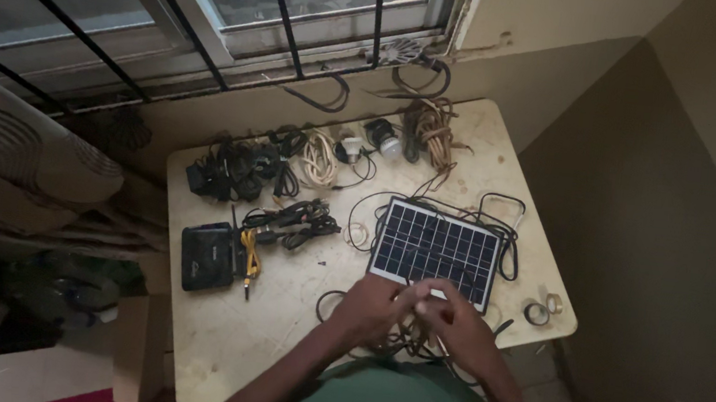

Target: The person organizes a cluttered table by sorting and coiling various cables and electronic accessories. They handle power adapters, USB cables, and a small solar panel, arranging them into neat piles while occasionally moving items aside to reach others.

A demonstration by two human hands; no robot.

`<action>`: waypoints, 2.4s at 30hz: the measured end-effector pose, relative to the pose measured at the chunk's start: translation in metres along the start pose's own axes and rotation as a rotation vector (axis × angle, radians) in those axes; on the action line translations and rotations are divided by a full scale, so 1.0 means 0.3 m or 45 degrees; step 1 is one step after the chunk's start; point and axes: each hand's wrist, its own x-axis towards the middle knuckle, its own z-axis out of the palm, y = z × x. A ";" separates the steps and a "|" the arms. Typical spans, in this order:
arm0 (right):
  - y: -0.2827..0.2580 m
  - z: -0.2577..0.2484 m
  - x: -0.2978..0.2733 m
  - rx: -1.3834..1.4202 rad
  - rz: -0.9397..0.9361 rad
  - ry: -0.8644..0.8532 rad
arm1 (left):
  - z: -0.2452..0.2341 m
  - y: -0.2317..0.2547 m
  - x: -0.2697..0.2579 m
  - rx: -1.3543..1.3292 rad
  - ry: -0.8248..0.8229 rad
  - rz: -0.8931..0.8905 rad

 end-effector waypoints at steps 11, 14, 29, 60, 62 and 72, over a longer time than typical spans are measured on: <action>-0.034 -0.048 0.048 -0.208 -0.270 -0.229 | -0.241 0.137 -0.167 -0.351 -0.065 0.084; -0.046 -0.027 0.063 -0.271 -0.310 -0.351 | -0.333 0.199 -0.214 -0.450 -0.123 0.060; 0.246 -0.012 0.210 -0.366 -0.430 -0.235 | -0.477 0.159 -0.295 -1.338 0.570 0.185; -0.498 -0.170 -0.041 0.538 -0.561 0.362 | -0.464 -0.142 -0.319 -1.449 0.780 -0.471; -0.558 -0.189 -0.092 0.640 -0.736 0.277 | -0.391 -0.214 -0.293 -1.286 0.813 -0.693; -0.685 -0.217 -0.189 0.895 -1.033 0.114 | 0.032 -0.623 -0.175 -1.664 0.589 -0.863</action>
